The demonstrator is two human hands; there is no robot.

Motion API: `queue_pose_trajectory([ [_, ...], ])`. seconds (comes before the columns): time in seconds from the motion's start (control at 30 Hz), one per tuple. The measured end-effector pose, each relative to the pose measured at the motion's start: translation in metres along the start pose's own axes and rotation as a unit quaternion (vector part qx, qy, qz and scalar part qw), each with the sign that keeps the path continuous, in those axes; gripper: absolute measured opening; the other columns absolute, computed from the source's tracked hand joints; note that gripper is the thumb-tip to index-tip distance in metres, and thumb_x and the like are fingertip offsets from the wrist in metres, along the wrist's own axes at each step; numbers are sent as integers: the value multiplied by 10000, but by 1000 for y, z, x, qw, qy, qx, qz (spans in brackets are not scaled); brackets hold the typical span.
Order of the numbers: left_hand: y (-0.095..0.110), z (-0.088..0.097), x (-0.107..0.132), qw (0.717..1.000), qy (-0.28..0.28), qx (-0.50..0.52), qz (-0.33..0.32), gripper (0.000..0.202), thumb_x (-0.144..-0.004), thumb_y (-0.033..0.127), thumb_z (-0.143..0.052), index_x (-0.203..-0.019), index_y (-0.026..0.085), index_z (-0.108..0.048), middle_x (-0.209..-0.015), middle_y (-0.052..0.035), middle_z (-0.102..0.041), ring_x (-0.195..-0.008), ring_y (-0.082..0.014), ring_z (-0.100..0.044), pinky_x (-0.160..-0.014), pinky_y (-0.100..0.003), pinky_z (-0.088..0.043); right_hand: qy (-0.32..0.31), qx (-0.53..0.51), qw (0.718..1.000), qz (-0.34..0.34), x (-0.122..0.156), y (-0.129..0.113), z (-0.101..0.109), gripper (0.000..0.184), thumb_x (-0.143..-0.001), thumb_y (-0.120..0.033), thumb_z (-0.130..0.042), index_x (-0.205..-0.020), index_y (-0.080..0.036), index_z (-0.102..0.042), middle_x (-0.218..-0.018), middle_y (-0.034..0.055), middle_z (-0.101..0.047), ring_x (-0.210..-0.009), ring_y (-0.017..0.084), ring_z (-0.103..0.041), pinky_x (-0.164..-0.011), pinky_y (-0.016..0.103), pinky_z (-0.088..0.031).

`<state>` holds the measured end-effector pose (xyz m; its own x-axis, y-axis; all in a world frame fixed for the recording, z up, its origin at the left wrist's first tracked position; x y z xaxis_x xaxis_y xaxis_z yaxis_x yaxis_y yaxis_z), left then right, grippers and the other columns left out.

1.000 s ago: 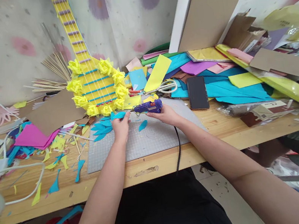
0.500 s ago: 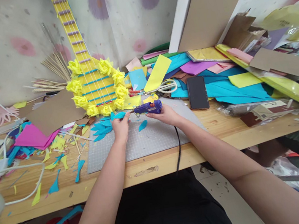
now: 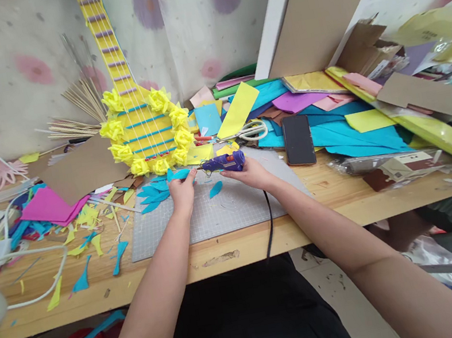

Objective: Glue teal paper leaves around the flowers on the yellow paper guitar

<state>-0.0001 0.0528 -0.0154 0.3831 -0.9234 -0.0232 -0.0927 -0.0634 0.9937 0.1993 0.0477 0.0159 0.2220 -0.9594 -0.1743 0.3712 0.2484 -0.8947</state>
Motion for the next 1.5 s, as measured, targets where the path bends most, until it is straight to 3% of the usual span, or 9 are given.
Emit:
queue_pose_trajectory([
  [0.27,-7,1,-5,998,-21,-51,-32,276,-651,421,-701,-558,172,-627,-548,7,-553,-588,-133,-529,-610,-290,-476,-4,-2,1000,-9,0,0,-1,353,-716,-427,-680,-996,-211,-676,-1039,37,-712,-1007,247,-647,-903,403,-501],
  [0.4,6,3,-4,974,-29,-168,-149,289,-734,410,-647,-555,186,-619,-611,-11,-593,-630,-147,-551,-664,-295,-454,11,9,1000,-21,2,-6,2,337,-703,-414,-688,-968,-207,-673,-1005,44,-712,-965,242,-650,-862,391,-508],
  [0.53,32,3,7,895,-17,-293,-335,234,-792,387,-619,-663,198,-669,-742,-44,-656,-763,-184,-584,-718,-307,-433,13,1,999,-48,6,-11,9,327,-691,-440,-687,-902,-192,-663,-863,52,-703,-765,186,-638,-667,301,-515],
  [0.63,46,-1,18,818,-36,-361,-447,258,-840,407,-567,-741,205,-693,-775,-57,-677,-790,-193,-585,-713,-308,-426,-6,-10,996,-94,9,-8,16,354,-685,-513,-666,-775,-173,-628,-700,42,-653,-553,115,-531,-486,237,-423],
  [0.73,52,-6,27,757,-60,-402,-512,271,-872,389,-523,-765,211,-698,-769,-50,-683,-791,-185,-586,-707,-299,-423,-19,-19,994,-110,10,-5,26,411,-668,-567,-658,-708,-164,-591,-637,30,-612,-481,79,-438,-433,219,-357],
  [0.83,53,-9,33,728,-72,-418,-539,261,-880,369,-515,-774,214,-695,-759,-43,-680,-797,-178,-588,-705,-292,-424,-41,-16,993,-112,11,-2,31,417,-664,-570,-662,-710,-163,-580,-646,26,-610,-469,67,-415,-423,212,-341],
  [1.1,51,-11,35,705,-85,-429,-558,234,-883,332,-517,-793,214,-698,-769,-38,-679,-805,-174,-588,-705,-296,-424,-76,36,989,-118,10,4,29,453,-657,-602,-654,-748,-159,-619,-694,39,-636,-487,70,-440,-407,199,-332],
  [1.5,50,-11,31,748,-116,-421,-500,279,-873,401,-514,-791,223,-713,-797,-62,-686,-829,-196,-594,-738,-324,-421,-60,48,991,-107,8,1,31,427,-668,-563,-660,-817,-162,-653,-710,43,-664,-502,79,-474,-411,199,-357],
])
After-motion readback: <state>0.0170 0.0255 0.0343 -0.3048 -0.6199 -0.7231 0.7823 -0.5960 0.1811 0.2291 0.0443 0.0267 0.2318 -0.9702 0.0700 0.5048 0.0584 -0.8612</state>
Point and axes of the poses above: each hand's wrist, its own x-axis away from the middle knuckle, its own z-axis out of the back of the hand, y = z × x, the point moved 5 cm from there along -x, towards the middle knuckle
